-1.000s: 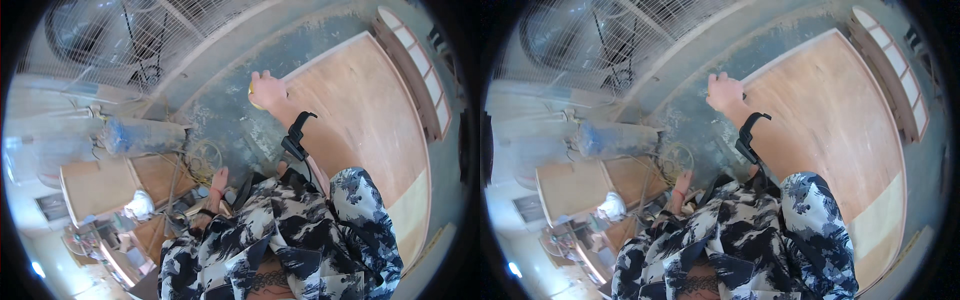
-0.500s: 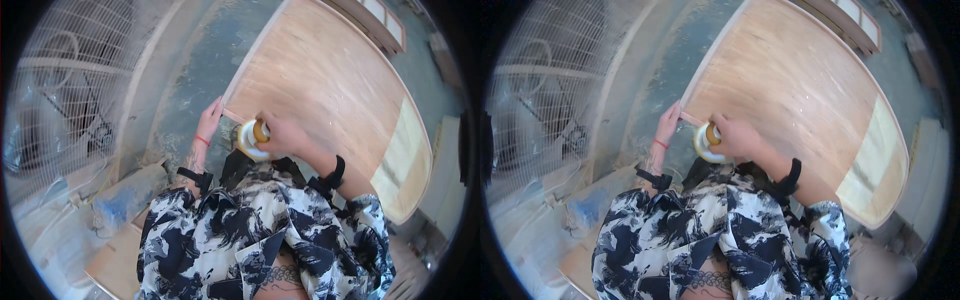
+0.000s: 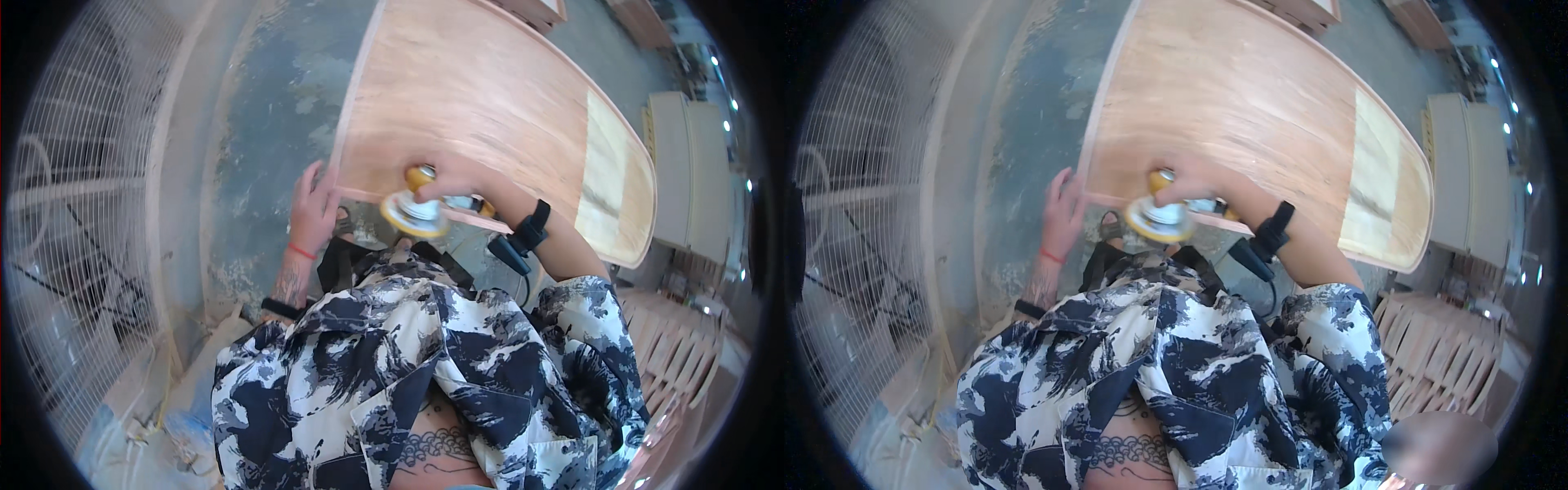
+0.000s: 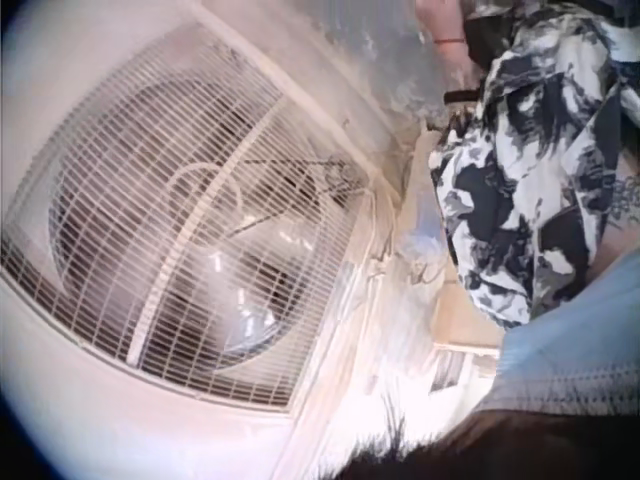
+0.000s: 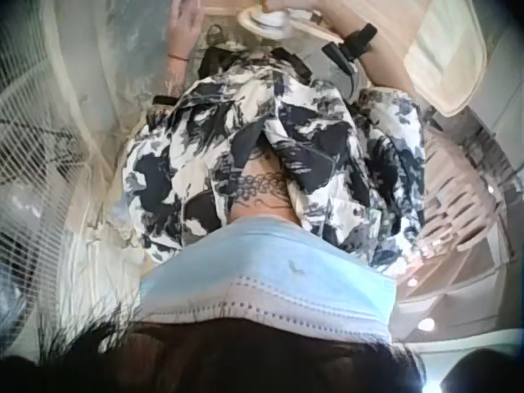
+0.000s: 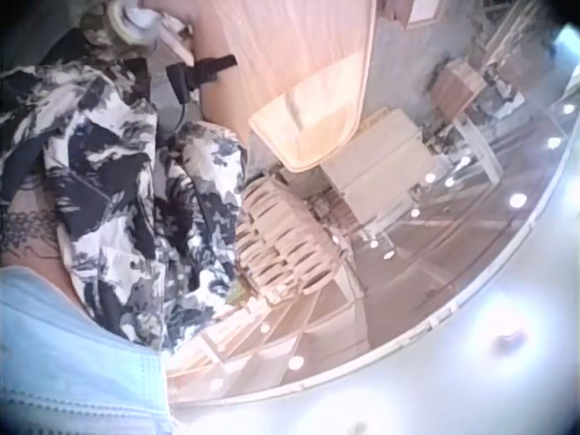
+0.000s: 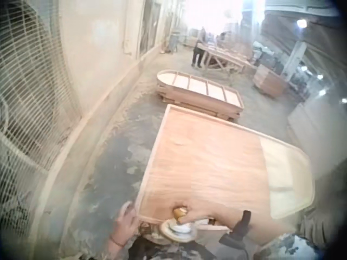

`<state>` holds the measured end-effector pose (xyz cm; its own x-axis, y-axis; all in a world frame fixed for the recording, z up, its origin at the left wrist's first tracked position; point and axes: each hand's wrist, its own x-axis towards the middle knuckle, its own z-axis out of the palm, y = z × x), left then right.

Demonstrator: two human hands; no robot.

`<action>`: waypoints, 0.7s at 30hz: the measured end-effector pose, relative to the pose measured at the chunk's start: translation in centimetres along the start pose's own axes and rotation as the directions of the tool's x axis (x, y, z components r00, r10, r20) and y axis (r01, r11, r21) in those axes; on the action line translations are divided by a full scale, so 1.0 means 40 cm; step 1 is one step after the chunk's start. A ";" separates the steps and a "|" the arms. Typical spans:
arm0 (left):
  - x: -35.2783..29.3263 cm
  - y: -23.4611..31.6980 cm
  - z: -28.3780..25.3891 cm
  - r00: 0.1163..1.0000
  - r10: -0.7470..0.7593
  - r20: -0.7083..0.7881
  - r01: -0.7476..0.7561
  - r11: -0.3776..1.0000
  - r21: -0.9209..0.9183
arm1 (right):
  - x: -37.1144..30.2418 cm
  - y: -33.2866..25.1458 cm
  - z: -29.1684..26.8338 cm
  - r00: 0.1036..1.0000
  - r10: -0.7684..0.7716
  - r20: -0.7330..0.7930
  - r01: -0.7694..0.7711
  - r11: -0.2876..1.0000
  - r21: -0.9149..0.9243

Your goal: The recorder uses a handheld power sander to smooth the surface and edges of a large oval-shaped wooden panel.

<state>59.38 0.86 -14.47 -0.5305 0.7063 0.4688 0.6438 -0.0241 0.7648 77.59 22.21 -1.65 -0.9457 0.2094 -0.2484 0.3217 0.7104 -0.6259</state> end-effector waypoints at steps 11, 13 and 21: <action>-0.061 -0.015 -0.070 0.954 0.294 0.054 -0.292 0.879 0.378 | -0.254 0.434 -0.116 0.761 0.568 0.313 -0.614 0.787 0.064; -0.100 -0.022 -0.053 0.959 0.282 0.034 -0.273 0.885 0.378 | -0.240 0.364 -0.120 0.725 0.491 0.483 -0.613 0.780 0.128; -0.186 0.014 -0.027 0.998 0.060 -0.035 -0.052 0.980 0.193 | 0.127 0.317 0.048 0.748 0.292 0.596 -0.529 0.805 0.269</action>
<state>63.10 -5.19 -17.04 -0.5095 0.6786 0.5290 0.7651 0.0761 0.6394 76.96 30.99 -12.27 -0.5862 -0.0362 -0.8094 0.7715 0.2800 -0.5713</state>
